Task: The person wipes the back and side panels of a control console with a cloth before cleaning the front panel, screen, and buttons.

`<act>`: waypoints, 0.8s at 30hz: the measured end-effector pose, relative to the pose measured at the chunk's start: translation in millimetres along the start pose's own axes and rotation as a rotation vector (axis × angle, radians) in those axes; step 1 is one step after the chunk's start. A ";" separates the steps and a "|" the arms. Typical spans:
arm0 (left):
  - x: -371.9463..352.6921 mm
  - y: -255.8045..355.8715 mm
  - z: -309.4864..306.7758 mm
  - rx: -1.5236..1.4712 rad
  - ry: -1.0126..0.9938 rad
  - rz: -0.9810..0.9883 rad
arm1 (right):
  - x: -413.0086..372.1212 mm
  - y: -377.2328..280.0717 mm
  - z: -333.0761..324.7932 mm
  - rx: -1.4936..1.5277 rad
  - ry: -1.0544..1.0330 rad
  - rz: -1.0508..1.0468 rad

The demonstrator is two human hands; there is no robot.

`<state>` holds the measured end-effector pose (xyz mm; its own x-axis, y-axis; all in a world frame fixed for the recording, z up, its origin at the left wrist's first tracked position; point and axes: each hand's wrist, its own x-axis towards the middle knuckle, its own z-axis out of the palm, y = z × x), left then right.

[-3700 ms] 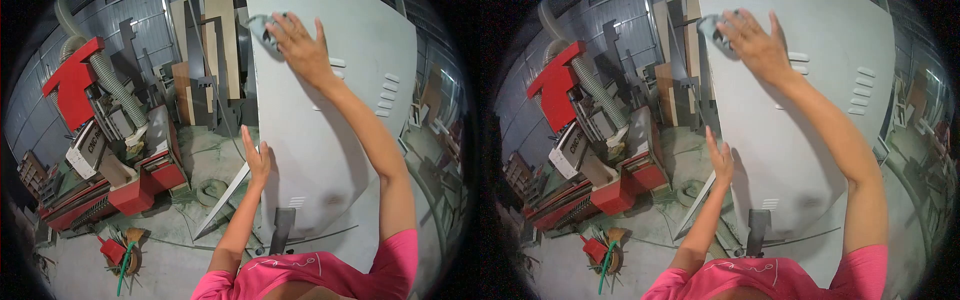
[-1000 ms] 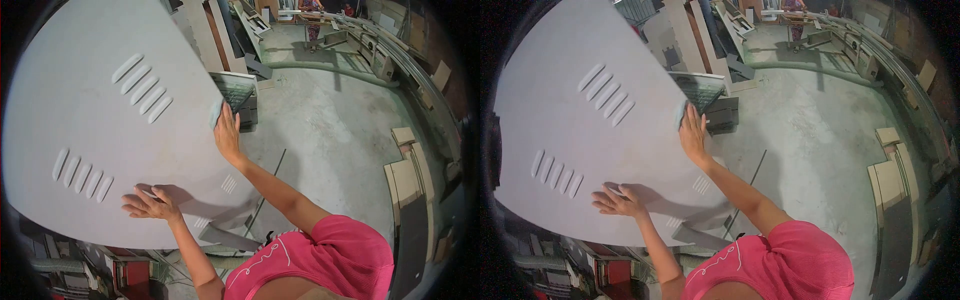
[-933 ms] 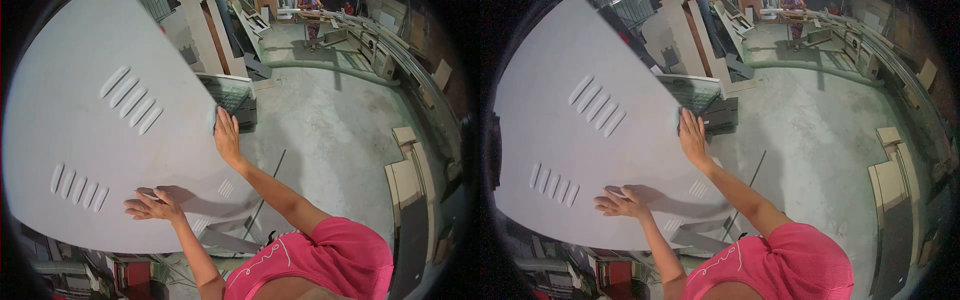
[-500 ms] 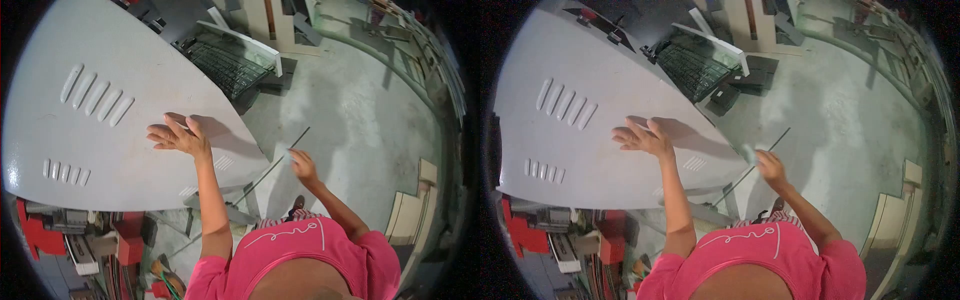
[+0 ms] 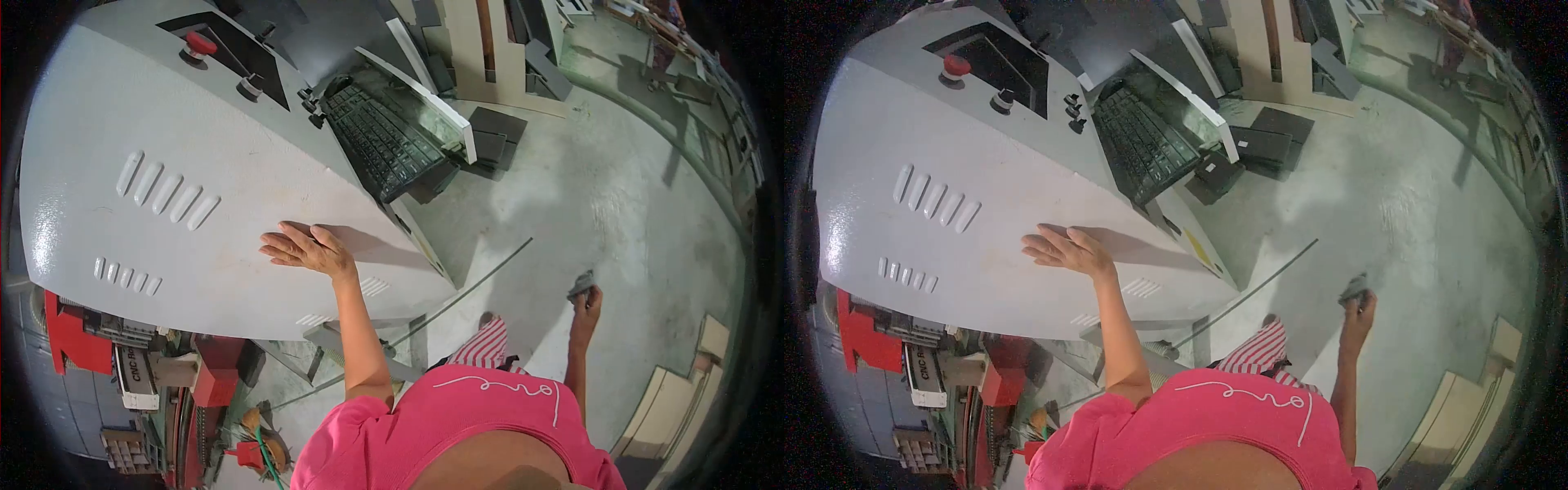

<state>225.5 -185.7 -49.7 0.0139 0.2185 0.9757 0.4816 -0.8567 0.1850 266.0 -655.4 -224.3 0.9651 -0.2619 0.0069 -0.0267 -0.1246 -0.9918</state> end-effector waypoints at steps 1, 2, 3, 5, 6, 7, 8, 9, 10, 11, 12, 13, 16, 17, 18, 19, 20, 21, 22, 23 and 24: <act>-2.5 1.8 1.2 -0.003 0.002 -0.009 | 6.5 -16.1 16.4 0.037 -0.073 0.011; -4.8 3.4 2.3 -0.005 0.004 -0.018 | 12.6 -31.2 30.8 0.073 -0.148 0.023; -4.9 6.2 2.8 -0.003 0.005 -0.038 | 19.0 -43.9 43.5 0.077 -0.159 0.014; -6.3 10.3 3.8 0.006 0.016 -0.061 | 34.4 -66.4 67.2 -0.090 -0.361 -0.203; -7.3 11.4 4.5 0.007 0.018 -0.081 | 45.0 -75.2 79.0 -0.085 -0.377 -0.216; -8.4 12.5 5.3 0.026 0.026 -0.077 | 57.1 -84.1 91.1 -0.008 -0.477 -0.224; -11.6 12.7 4.8 0.047 0.041 -0.080 | 67.9 -98.1 104.4 0.069 -0.582 -0.229; -14.2 13.7 5.9 0.039 0.052 -0.070 | 75.1 -127.1 118.9 0.109 -0.604 -0.240; -14.9 15.7 9.8 0.028 0.066 -0.064 | 84.7 -158.2 132.2 0.114 -0.626 -0.262; -13.2 18.6 10.4 0.072 0.072 -0.051 | 93.1 -188.8 142.7 0.206 -0.732 -0.262; -13.0 22.6 11.5 0.102 0.082 -0.068 | 99.2 -216.0 153.1 0.291 -0.846 -0.250; -13.7 25.8 11.5 0.087 0.081 -0.097 | 104.1 -240.8 166.9 0.312 -0.913 -0.322; -12.9 27.9 19.5 0.129 0.134 -0.118 | 117.0 -304.9 217.1 0.255 -1.027 -0.780; -14.8 27.4 20.8 0.122 0.144 -0.129 | 120.6 -321.6 231.1 0.155 -1.066 -0.923; -17.9 26.4 21.0 0.114 0.153 -0.138 | 121.2 -334.0 246.3 0.215 -1.173 -0.944; -21.1 26.0 20.6 0.115 0.143 -0.183 | 121.0 -347.7 259.6 0.194 -1.227 -1.058; -24.0 27.0 21.6 0.147 0.168 -0.186 | 118.9 -358.2 270.6 0.176 -1.275 -1.182; -24.3 30.1 23.0 0.094 0.169 -0.240 | 113.9 -362.9 281.0 0.190 -1.390 -1.121; -23.9 33.1 23.4 0.041 0.173 -0.286 | 108.0 -366.7 290.9 0.206 -1.504 -1.060; -24.6 36.6 22.9 0.047 0.169 -0.329 | 101.8 -370.0 299.5 0.194 -1.613 -0.997; -16.8 49.0 23.7 0.031 0.183 -0.348 | 95.3 -368.2 309.3 0.230 -1.638 -1.019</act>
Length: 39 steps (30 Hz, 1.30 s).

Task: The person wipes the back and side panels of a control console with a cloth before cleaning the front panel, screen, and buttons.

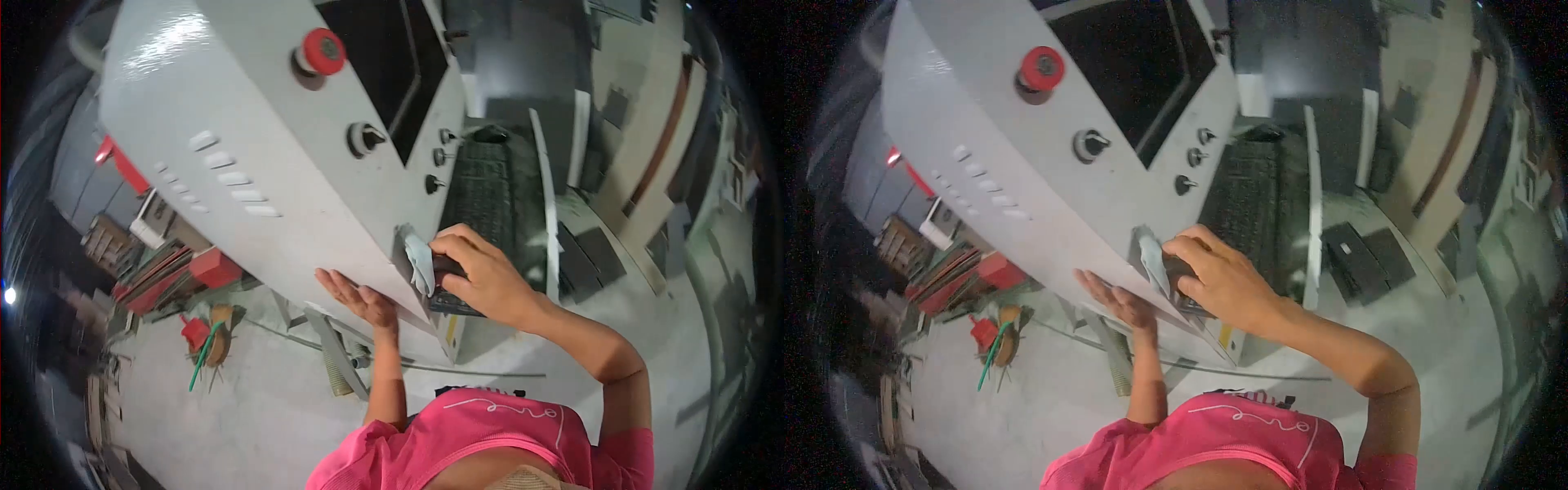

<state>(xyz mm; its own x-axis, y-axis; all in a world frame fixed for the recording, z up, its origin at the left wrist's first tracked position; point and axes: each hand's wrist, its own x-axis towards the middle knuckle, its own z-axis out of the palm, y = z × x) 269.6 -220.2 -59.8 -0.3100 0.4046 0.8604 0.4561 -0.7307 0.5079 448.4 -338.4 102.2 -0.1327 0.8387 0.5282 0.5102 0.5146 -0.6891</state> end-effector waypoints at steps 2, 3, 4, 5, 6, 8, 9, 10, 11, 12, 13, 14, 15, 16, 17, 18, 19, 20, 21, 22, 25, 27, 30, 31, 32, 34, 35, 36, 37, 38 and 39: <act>3.3 31.2 7.6 -0.001 0.044 -0.095 | 14.3 10.3 13.6 -0.002 -0.083 0.026; 4.1 41.6 8.6 0.014 0.073 -0.078 | 21.1 4.3 15.4 0.010 -0.063 -0.062; 3.0 50.9 8.8 -0.037 0.038 -0.077 | 28.6 -2.4 14.1 0.013 -0.076 -0.097; 2.0 60.4 9.5 -0.090 0.003 -0.075 | 37.1 -9.4 10.8 -0.043 -0.033 -0.240; 2.4 72.8 10.2 -0.084 0.035 -0.059 | 46.5 -16.5 7.1 -0.098 0.016 -0.382; 6.9 92.4 15.5 -0.041 -0.050 0.079 | 73.2 -33.2 -1.2 -0.140 0.080 -0.535; 8.8 95.3 20.5 -0.032 -0.016 0.107 | 85.9 -44.2 -5.7 -0.155 0.124 -0.606; 9.1 97.6 24.2 -0.034 -0.005 0.099 | 97.7 -55.4 -9.9 -0.167 0.169 -0.671; 10.7 99.3 25.4 -0.034 0.001 0.087 | 111.3 -66.5 -15.0 -0.181 0.229 -0.738; 13.8 101.0 24.2 -0.021 0.020 0.104 | 124.8 -76.9 -22.0 -0.203 0.231 -0.791; 16.3 103.7 22.1 0.056 -0.012 0.110 | 137.2 -86.4 -27.2 -0.216 0.263 -0.802; 19.0 105.0 22.4 0.133 -0.043 0.113 | 149.7 -95.2 -31.9 -0.228 0.294 -0.811; 22.2 106.1 23.8 0.148 -0.026 0.120 | 163.0 -105.2 -36.9 -0.215 0.290 -0.830; 23.9 107.2 25.1 0.170 -0.023 0.108 | 176.4 -114.6 -41.4 -0.213 0.355 -0.874; 23.4 109.4 25.9 0.192 -0.023 0.090 | 188.7 -123.7 -46.0 -0.211 0.417 -0.912; 22.0 111.3 27.3 0.208 -0.012 0.083 | 199.7 -134.2 -51.8 -0.196 0.403 -0.918; 22.2 111.3 30.3 0.210 0.016 0.084 | 211.3 -146.2 -58.5 -0.240 0.455 -0.953; 22.7 110.2 32.4 0.213 0.043 0.088 | 226.3 -156.0 -63.6 -0.282 0.509 -0.987; 23.0 107.1 33.6 0.233 0.055 0.086 | 245.6 -164.1 -66.9 -0.236 0.523 -1.041; 23.0 103.4 34.6 0.245 0.057 0.088 | 268.1 -171.8 -72.0 -0.191 0.538 -1.092; 21.7 105.9 33.9 0.290 0.052 0.087 | 323.3 -176.3 -93.5 -0.134 0.656 -1.337; 23.4 105.6 34.8 0.320 0.062 0.119 | 307.3 -165.1 -102.3 0.098 0.329 -1.325; 22.7 108.4 36.0 0.354 0.064 0.083 | 293.1 -119.7 -95.9 0.022 0.188 -1.278; 22.6 109.0 36.0 0.360 0.072 0.082 | 286.5 -105.3 -97.9 -0.289 0.271 -1.260; 22.7 109.5 36.0 0.393 0.060 0.079 | 282.3 -93.1 -102.4 -0.286 0.269 -1.266; 22.5 111.3 36.9 0.425 0.044 0.080 | 274.4 -77.6 -114.0 -0.242 -0.075 -1.146; 22.9 112.8 37.2 0.418 0.047 0.065 | 278.5 -77.3 -123.3 -0.330 -0.112 -1.066; 23.4 113.6 37.2 0.411 0.048 0.053 | 285.8 -78.9 -128.7 -0.329 -0.104 -1.063; 23.2 113.7 37.3 0.410 0.042 0.061 | 296.2 -83.5 -133.9 -0.446 0.018 -1.110; 22.5 113.0 37.5 0.384 0.058 0.041 | 307.0 -88.7 -138.7 -0.566 0.142 -1.151; 22.4 112.7 37.9 0.359 0.074 0.021 | 316.1 -96.2 -142.6 -0.531 0.190 -1.184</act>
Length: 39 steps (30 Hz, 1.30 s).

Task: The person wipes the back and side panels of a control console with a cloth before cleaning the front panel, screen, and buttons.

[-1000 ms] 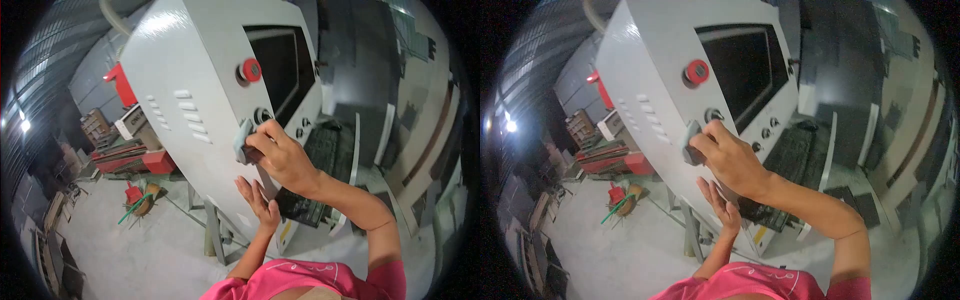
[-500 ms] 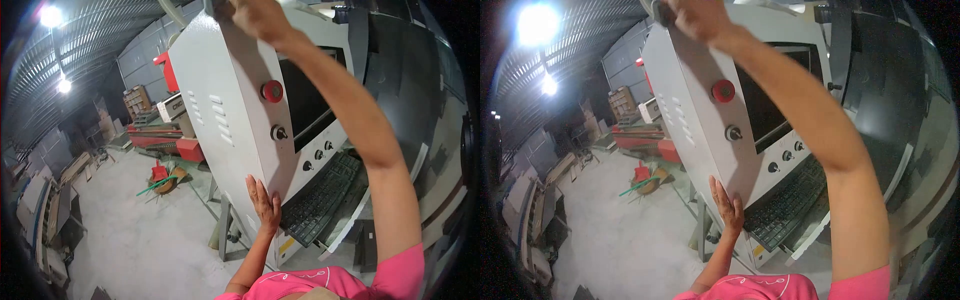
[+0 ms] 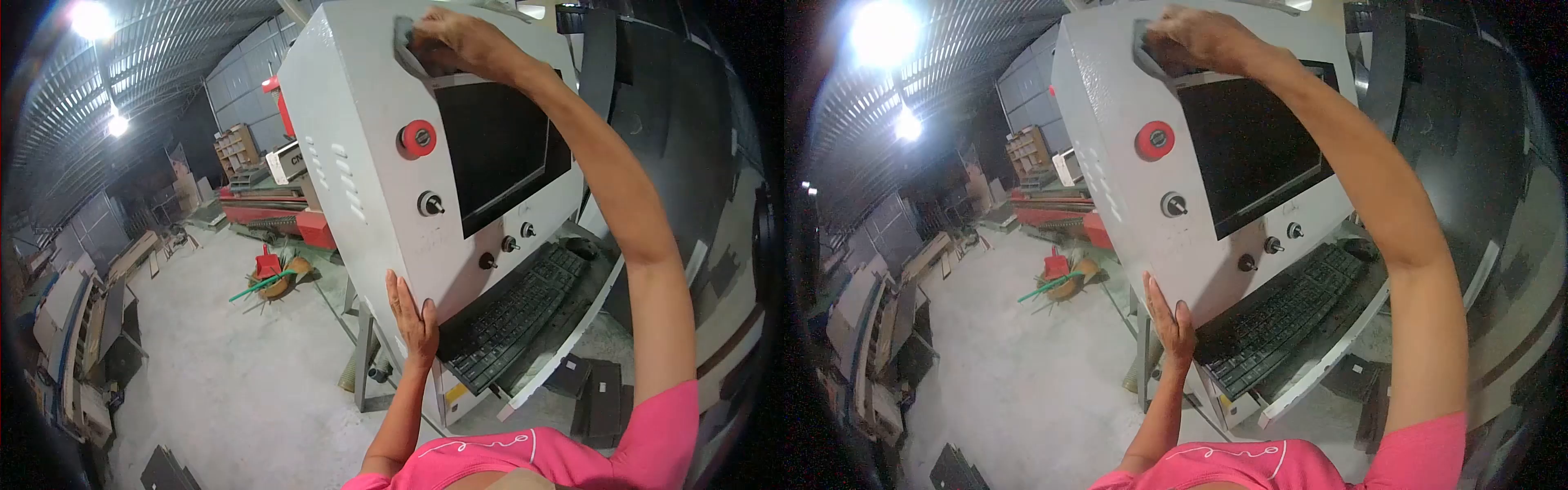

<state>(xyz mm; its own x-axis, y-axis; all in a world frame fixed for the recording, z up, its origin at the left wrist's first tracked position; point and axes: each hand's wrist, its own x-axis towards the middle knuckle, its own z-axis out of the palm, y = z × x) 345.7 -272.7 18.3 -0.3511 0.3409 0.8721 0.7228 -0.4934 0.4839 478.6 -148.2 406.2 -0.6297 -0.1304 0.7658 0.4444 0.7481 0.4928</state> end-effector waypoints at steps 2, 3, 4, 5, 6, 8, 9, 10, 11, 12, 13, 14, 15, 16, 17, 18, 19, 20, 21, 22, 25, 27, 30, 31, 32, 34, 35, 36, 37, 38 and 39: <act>-0.2 -0.6 0.2 0.008 -0.003 0.011 | 26.5 9.0 -5.3 0.027 0.026 0.015; -0.5 -1.4 0.6 0.018 -0.002 0.010 | 36.8 13.8 -6.6 0.062 0.046 0.024; 0.0 0.6 0.2 0.024 -0.006 0.006 | 44.2 18.9 -6.8 0.063 0.048 0.028; -0.1 0.6 0.5 0.027 -0.010 0.005 | 50.2 22.9 -6.3 0.157 0.100 -0.013; -0.6 0.2 0.5 0.028 -0.012 -0.001 | 53.0 28.8 -2.7 0.253 0.151 -0.055; -2.0 -0.6 -0.5 0.033 -0.013 -0.016 | 45.8 32.8 18.8 0.178 0.278 0.030; -1.6 -0.7 -0.5 0.038 -0.013 -0.006 | 39.8 34.5 30.6 0.098 0.403 0.112; -1.7 -0.7 -0.1 0.043 -0.011 0.003 | 29.2 38.0 39.0 0.144 0.450 0.050; -1.7 -0.4 0.2 0.048 -0.010 -0.004 | 16.3 29.3 35.3 0.153 0.447 0.050; -1.2 -0.1 0.4 0.039 -0.009 -0.007 | 0.5 14.6 25.9 0.189 0.307 0.094; -0.9 0.1 0.6 0.028 -0.009 -0.006 | -12.2 6.0 19.2 0.222 0.168 0.138; -1.3 -0.5 1.1 0.028 -0.009 -0.002 | -20.6 7.0 21.4 0.243 0.210 0.045; -1.9 -1.5 1.7 0.029 0.000 -0.007 | -22.7 7.0 17.5 0.235 0.215 0.046; -2.2 -2.1 2.4 0.029 0.005 -0.010 | -24.5 7.2 13.0 0.237 0.173 0.052; -1.9 -2.3 3.0 0.024 0.001 -0.001 | -25.1 7.9 9.1 0.241 0.130 0.060; -1.9 -2.4 3.0 0.012 0.001 -0.011 | -22.6 11.5 8.1 0.233 0.174 0.046; -1.9 -2.2 3.0 0.001 0.001 -0.023 | -19.4 17.5 8.7 0.229 0.178 0.050; -2.1 -1.6 3.1 0.002 -0.002 -0.019 | -14.3 24.6 10.2 0.230 0.251 0.087; -2.2 -1.2 2.8 -0.001 -0.005 -0.026 | -7.9 33.8 13.6 0.234 0.324 0.122; -1.9 -0.9 2.8 -0.002 -0.005 -0.034 | 1.6 43.1 15.7 0.460 0.228 0.257; -2.3 -1.0 2.5 0.014 -0.018 -0.052 | 6.7 62.3 24.1 0.301 0.375 0.157; -4.1 -1.5 1.4 0.028 -0.019 -0.057 | 1.8 69.6 51.7 0.921 0.420 0.166; -2.4 -0.4 2.8 0.028 -0.015 -0.040 | -29.5 46.7 44.4 0.119 0.409 0.168; -1.7 -0.2 3.5 0.021 -0.010 -0.028 | -39.1 42.3 49.8 0.148 0.436 0.141; -1.6 -0.6 4.0 0.015 -0.013 -0.020 | -51.6 39.4 52.9 0.223 0.406 0.159; -4.6 -1.8 3.5 -0.004 -0.021 -0.070 | -64.6 39.3 48.9 0.291 0.373 0.190; -5.1 -1.6 4.6 -0.011 -0.038 -0.068 | -68.1 41.3 48.3 0.262 0.355 0.196; -7.2 -1.9 4.6 -0.039 -0.027 -0.115 | -74.3 41.7 48.1 0.232 0.334 0.215; -8.6 -3.1 5.0 -0.067 -0.025 -0.159 | -74.9 42.4 45.7 0.216 0.330 0.251; -11.5 -7.0 5.1 -0.077 -0.062 -0.149 | -65.9 46.9 42.5 0.132 0.370 0.226; -15.7 -12.5 4.0 -0.075 -0.044 -0.166 | -55.5 54.6 40.5 0.044 0.408 0.194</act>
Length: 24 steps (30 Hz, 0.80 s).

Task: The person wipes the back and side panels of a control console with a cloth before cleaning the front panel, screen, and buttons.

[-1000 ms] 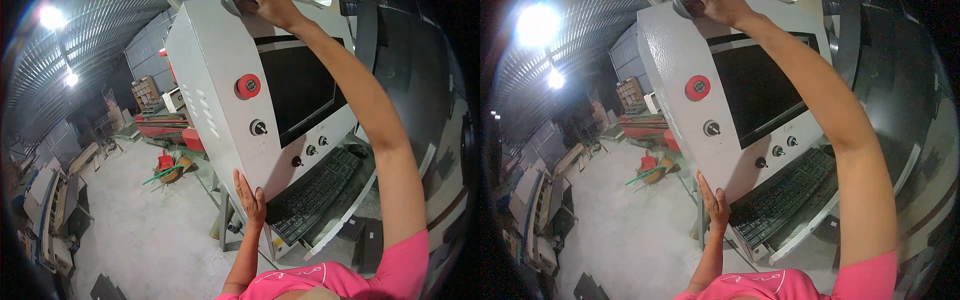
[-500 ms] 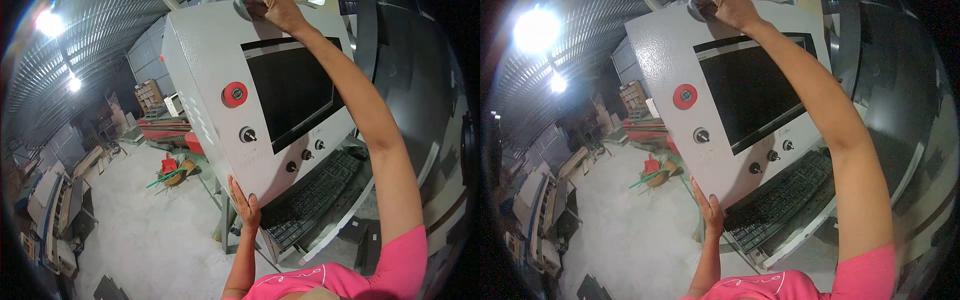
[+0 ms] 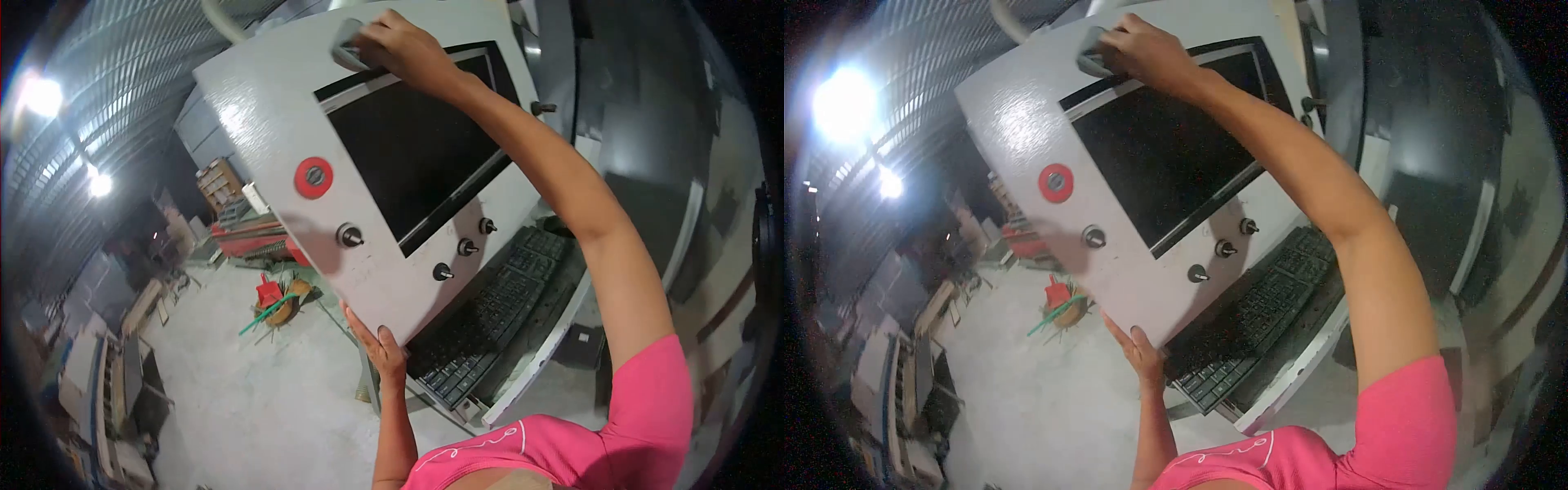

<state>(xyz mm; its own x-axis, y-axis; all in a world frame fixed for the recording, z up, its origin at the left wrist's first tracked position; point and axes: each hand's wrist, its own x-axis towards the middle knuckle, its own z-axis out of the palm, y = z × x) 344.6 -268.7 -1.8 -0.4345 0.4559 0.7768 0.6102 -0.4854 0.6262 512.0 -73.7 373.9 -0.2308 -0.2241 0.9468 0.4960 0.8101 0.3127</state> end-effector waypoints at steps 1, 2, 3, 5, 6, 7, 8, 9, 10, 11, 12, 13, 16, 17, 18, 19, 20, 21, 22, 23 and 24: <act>1.6 -4.3 1.4 -0.004 0.028 -0.017 | 13.4 9.8 5.2 -0.027 0.002 0.010; 5.0 -2.3 5.5 -0.025 0.019 -0.016 | 29.3 21.2 11.8 -0.002 0.155 -0.065; 5.9 2.4 4.5 -0.029 0.020 -0.026 | 38.2 27.7 16.5 0.038 0.304 -0.142; 4.6 4.9 1.5 -0.005 0.022 -0.045 | 49.4 34.3 19.0 0.043 0.267 -0.073; 3.0 4.6 -0.2 0.001 0.028 -0.051 | 53.6 33.3 19.9 0.048 0.243 0.000; 2.7 4.7 -0.6 0.032 0.018 -0.034 | 50.2 30.4 17.2 0.107 0.201 0.007; 3.3 4.4 -0.8 0.064 0.010 -0.016 | 41.7 22.0 14.5 0.118 0.203 0.001; 4.1 4.0 -0.9 0.069 0.023 -0.019 | 30.7 12.3 11.9 0.126 0.211 -0.017; 3.6 4.0 -1.8 0.076 0.011 0.012 | 19.0 8.4 11.6 0.136 0.217 -0.032; 2.1 5.1 -3.6 0.086 -0.004 0.042 | 7.4 6.3 11.0 0.150 0.217 -0.033; 1.8 6.7 -6.2 0.095 0.006 0.039 | -5.5 8.2 12.8 0.052 0.164 -0.021; 2.5 8.7 -9.3 0.111 -0.012 0.062 | -14.7 11.1 13.2 -0.046 0.115 -0.010; 7.7 17.8 -13.0 0.102 -0.024 0.066 | -24.0 29.9 12.4 -0.042 0.152 0.010; 7.5 21.9 -14.5 0.068 -0.030 0.032 | -22.3 43.9 17.8 -0.047 0.213 -0.010; 8.6 26.8 -15.1 0.085 -0.013 0.028 | -18.3 47.9 16.9 -0.024 0.219 -0.011; 13.5 32.0 -13.2 0.078 0.006 0.000 | -13.2 52.8 16.2 -0.040 0.209 0.071; 19.0 36.4 -9.3 0.065 0.028 -0.025 | -6.6 58.9 15.4 -0.059 0.198 0.149; 25.1 36.9 -6.1 0.046 0.070 -0.001 | 3.1 43.9 2.4 0.153 0.093 0.391; 31.0 41.2 -4.9 0.054 0.089 0.001 | 6.7 46.7 5.8 0.170 0.096 0.379; 39.5 47.8 -4.7 0.104 0.101 0.023 | 8.4 50.6 12.3 0.088 0.207 0.191; 46.6 54.5 -4.4 0.161 0.110 0.047 | 7.7 56.2 22.7 0.005 0.324 0.009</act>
<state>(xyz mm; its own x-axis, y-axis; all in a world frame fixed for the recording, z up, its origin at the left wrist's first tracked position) 354.7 -277.1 68.8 -0.4671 0.3468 0.8133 0.7257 -0.3751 0.5767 519.1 -17.6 397.0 0.0529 -0.3769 0.9247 0.4926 0.8154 0.3041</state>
